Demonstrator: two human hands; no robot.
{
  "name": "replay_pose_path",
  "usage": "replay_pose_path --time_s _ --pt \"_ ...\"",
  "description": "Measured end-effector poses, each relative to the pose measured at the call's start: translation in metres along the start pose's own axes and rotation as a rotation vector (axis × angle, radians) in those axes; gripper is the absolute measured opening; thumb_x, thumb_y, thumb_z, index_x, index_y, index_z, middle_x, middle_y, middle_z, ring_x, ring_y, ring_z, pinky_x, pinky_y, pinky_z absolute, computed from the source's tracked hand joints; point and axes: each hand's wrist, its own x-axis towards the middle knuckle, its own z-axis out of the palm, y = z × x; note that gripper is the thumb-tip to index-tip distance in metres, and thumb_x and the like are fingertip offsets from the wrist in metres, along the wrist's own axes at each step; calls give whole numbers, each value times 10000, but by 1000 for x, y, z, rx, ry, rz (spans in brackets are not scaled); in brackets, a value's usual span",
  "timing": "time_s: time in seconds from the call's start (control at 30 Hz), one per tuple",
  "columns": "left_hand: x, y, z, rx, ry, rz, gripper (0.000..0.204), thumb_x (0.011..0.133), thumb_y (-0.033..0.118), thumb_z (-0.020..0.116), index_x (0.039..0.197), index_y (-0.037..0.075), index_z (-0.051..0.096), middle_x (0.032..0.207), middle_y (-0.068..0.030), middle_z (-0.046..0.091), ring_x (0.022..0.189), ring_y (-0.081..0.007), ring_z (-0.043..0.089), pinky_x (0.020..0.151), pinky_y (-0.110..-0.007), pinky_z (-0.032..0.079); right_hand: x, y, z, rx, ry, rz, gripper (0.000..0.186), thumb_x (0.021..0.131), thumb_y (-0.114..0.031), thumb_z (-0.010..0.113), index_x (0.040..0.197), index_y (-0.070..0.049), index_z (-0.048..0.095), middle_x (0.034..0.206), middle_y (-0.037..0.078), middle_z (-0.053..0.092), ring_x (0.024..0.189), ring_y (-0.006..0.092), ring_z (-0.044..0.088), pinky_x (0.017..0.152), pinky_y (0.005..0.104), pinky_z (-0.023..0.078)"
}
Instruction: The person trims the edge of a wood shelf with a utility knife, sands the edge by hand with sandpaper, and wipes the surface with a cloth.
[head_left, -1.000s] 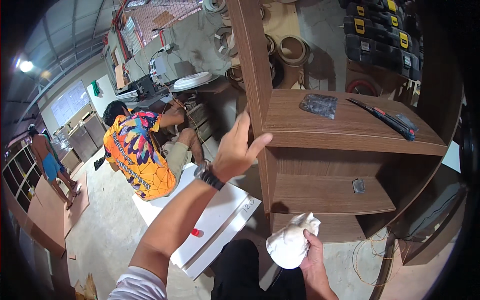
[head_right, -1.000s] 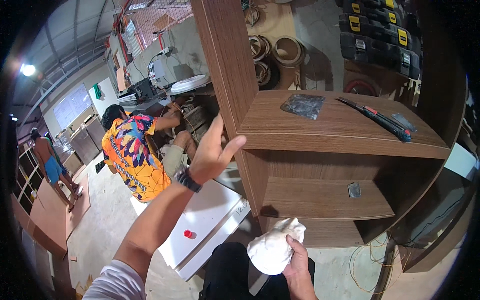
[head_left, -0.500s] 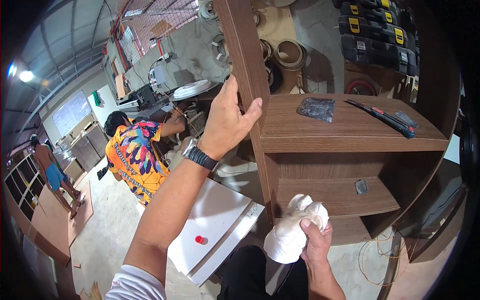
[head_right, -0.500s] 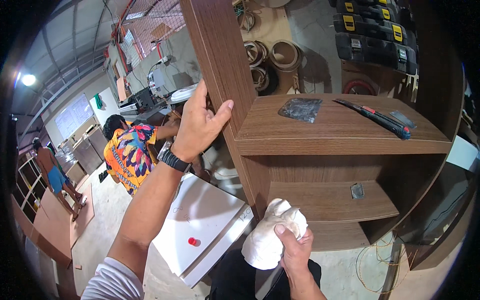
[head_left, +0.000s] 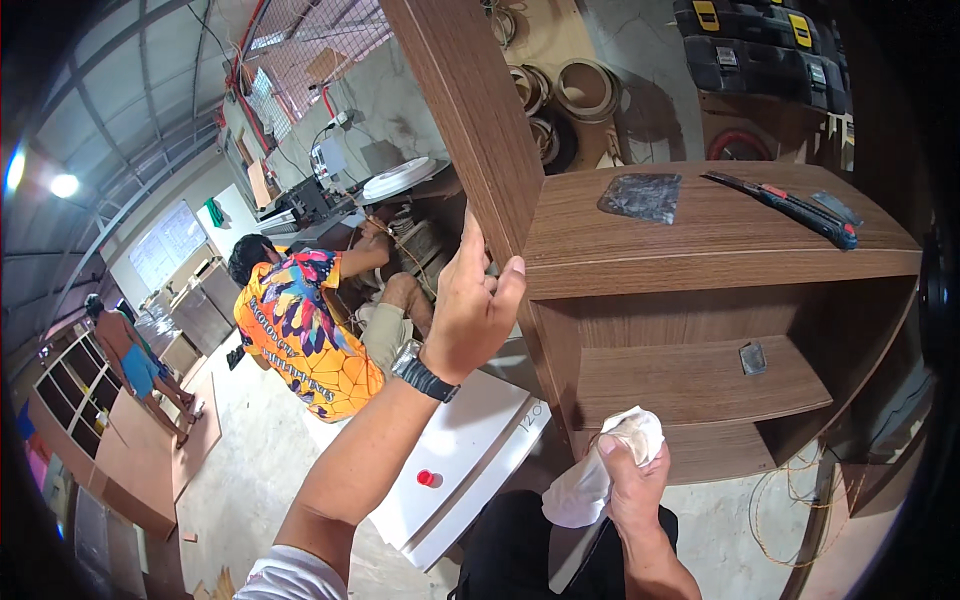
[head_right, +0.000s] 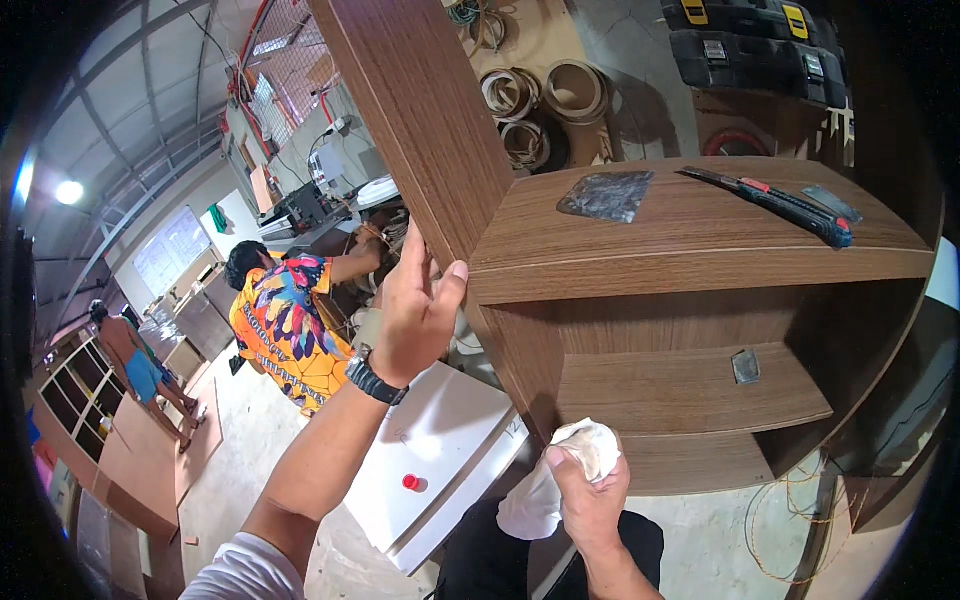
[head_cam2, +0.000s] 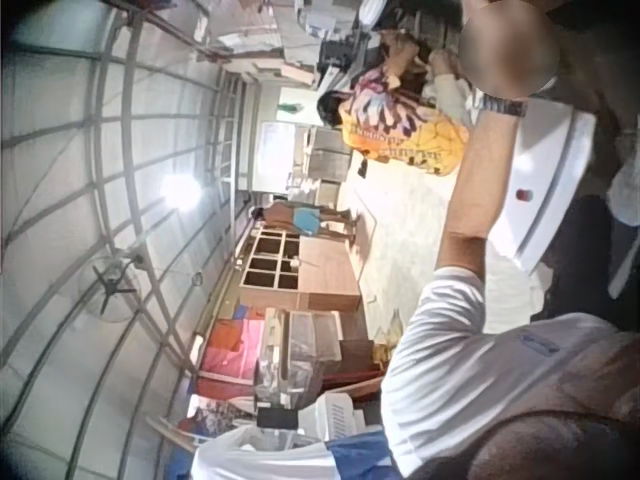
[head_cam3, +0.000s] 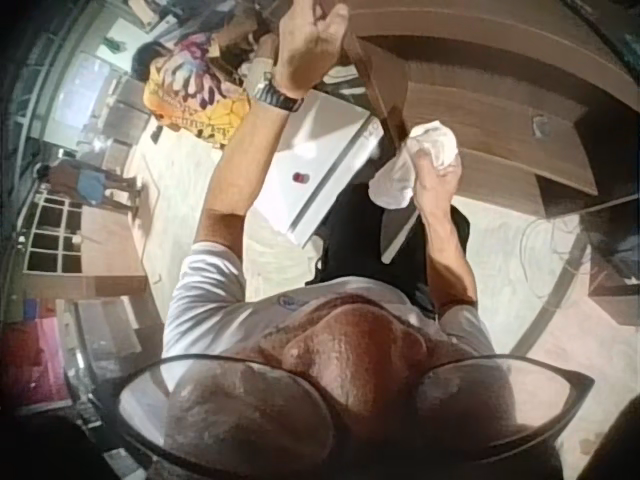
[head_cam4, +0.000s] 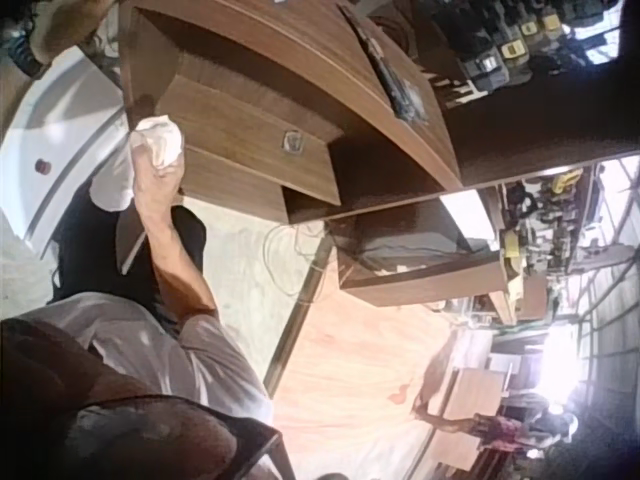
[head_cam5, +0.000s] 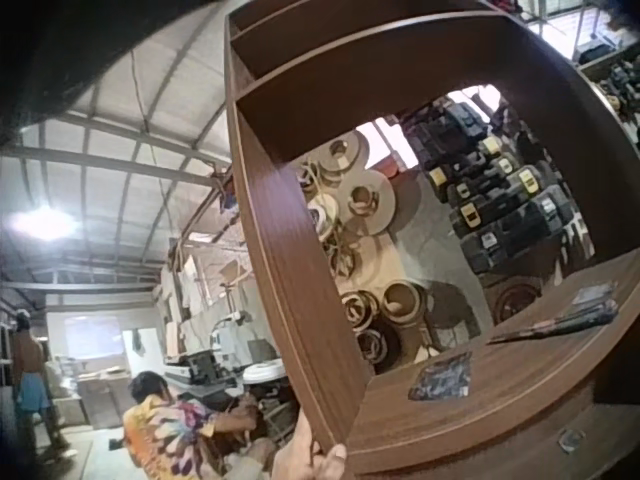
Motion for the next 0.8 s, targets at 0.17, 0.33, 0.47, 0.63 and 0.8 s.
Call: replay_pose_path --time_s 0.17,0.33,0.47,0.63,0.8 --pt "-8 17 8 196 78 -90 628 946 12 558 1499 -158 312 1215 -321 647 973 -410 723 776 -409 590 -9 11 -11 -74 5 29 220 906 -9 707 1106 -19 615 923 10 679 792 75 602 734 246 502" --pt "3 23 20 346 253 -43 476 933 15 549 1371 -143 448 1006 -308 693 861 -468 696 728 -473 574 -16 20 -19 -188 -9 57 225 907 6 677 1120 -28 613 920 15 683 810 82 616 746 253 507" --pt "12 29 36 479 384 -113 441 906 32 565 1305 -129 470 884 -302 691 772 -485 681 662 -522 549 -20 19 -18 -130 -8 76 227 907 12 670 1121 -27 608 919 26 685 829 88 627 757 256 510" --pt "6 31 41 352 365 -173 513 901 24 555 1377 -125 435 993 -304 692 875 -435 696 753 -478 551 -25 15 -21 -167 13 52 225 905 24 665 1117 -24 602 926 33 683 825 91 626 757 256 508" --pt "-14 12 25 -123 299 -234 395 1014 42 527 1388 -83 513 1166 -130 712 1072 -173 659 929 -319 510 -21 15 -27 -132 -21 54 237 901 -1 708 1112 -28 604 926 19 673 797 81 612 732 247 499"
